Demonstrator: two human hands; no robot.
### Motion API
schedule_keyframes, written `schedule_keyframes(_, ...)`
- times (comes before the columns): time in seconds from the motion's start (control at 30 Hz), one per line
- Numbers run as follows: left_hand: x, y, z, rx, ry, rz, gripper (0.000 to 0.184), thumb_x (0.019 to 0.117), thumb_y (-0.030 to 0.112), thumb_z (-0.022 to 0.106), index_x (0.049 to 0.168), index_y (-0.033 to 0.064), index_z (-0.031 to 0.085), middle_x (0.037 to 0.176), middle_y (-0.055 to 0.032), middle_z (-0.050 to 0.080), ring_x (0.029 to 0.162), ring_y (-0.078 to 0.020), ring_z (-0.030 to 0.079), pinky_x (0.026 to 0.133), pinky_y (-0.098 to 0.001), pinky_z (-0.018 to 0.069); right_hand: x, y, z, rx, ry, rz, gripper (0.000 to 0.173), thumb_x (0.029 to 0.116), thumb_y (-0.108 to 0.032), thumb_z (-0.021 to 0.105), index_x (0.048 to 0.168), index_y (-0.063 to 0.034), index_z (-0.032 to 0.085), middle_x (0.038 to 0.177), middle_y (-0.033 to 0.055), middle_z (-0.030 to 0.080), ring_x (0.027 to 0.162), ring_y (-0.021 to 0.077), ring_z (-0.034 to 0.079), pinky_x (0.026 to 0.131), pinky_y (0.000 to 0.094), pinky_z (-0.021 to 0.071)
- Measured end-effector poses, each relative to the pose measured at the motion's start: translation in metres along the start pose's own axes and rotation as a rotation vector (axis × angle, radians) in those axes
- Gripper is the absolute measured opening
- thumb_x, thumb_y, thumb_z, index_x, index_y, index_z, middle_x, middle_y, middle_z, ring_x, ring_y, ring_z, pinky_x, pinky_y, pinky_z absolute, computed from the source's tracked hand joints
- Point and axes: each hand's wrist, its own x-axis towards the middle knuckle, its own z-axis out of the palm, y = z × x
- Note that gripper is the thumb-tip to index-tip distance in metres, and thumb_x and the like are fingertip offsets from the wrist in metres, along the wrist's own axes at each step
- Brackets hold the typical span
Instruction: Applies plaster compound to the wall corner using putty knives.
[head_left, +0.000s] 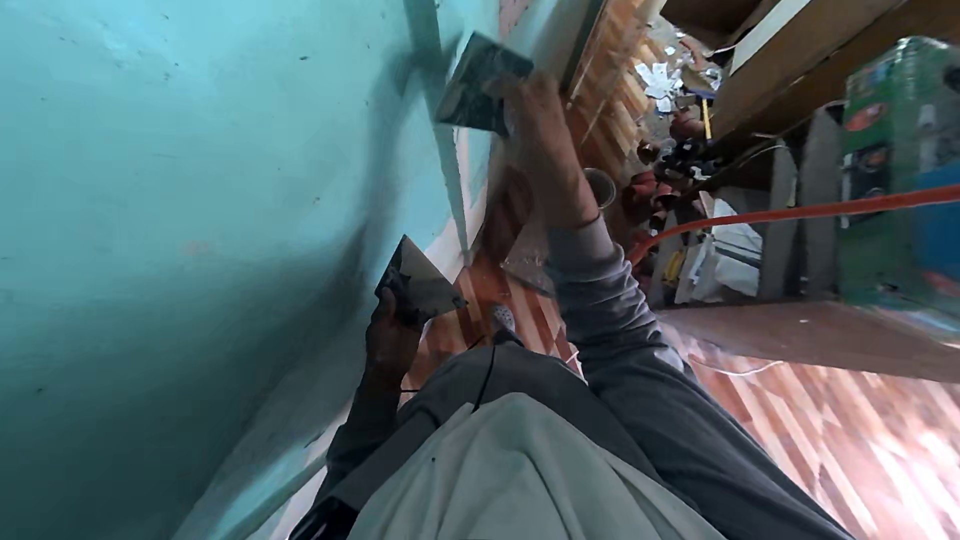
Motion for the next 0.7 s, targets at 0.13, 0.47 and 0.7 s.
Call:
schedule_keyframes(0.13, 0.003, 0.002, -0.003, -0.044, -0.029, -0.02, 0.04, 0.1124, 0.032, 0.026, 0.13, 0.0096, 0.054, 0.113, -0.0087, 0.07, 0.103, -0.021, 0.07, 0.087, -0.0432, 0.0606, -0.009, 0.007, -0.03, 0.035, 0.072, -0.226, 0.017, 0.0998, -0.003, 0.054, 0.114, 0.0012, 0.061, 0.096, 0.0053, 0.069, 0.091, 0.0111, 0.069, 0.084, 0.0323, 0.0601)
schedule_keyframes(0.47, -0.011, 0.001, -0.018, 0.173, 0.163, -0.088, 0.037, 0.112, 0.032, 0.029, 0.128, 0.0113, 0.055, 0.11, -0.0068, 0.07, 0.099, -0.019, 0.07, 0.086, -0.042, 0.0606, -0.055, 0.308, -0.063, -0.265, 0.202, 0.135, 0.036, 0.1048, -0.014, 0.053, 0.138, -0.0045, 0.061, 0.119, 0.0176, 0.07, 0.105, 0.0224, 0.069, 0.096, 0.0418, 0.0557)
schedule_keyframes(0.7, -0.018, -0.002, -0.021, 0.247, 0.225, -0.126, 0.039, 0.1113, 0.035, 0.031, 0.13, 0.0113, 0.056, 0.114, -0.0077, 0.07, 0.105, -0.0205, 0.07, 0.088, -0.0442, 0.0602, -0.037, 0.37, -0.013, -0.274, 0.276, 0.032, 0.048, 0.1039, 0.001, 0.045, 0.151, -0.0045, 0.048, 0.142, 0.0197, 0.06, 0.116, 0.0293, 0.068, 0.099, 0.043, 0.0541)
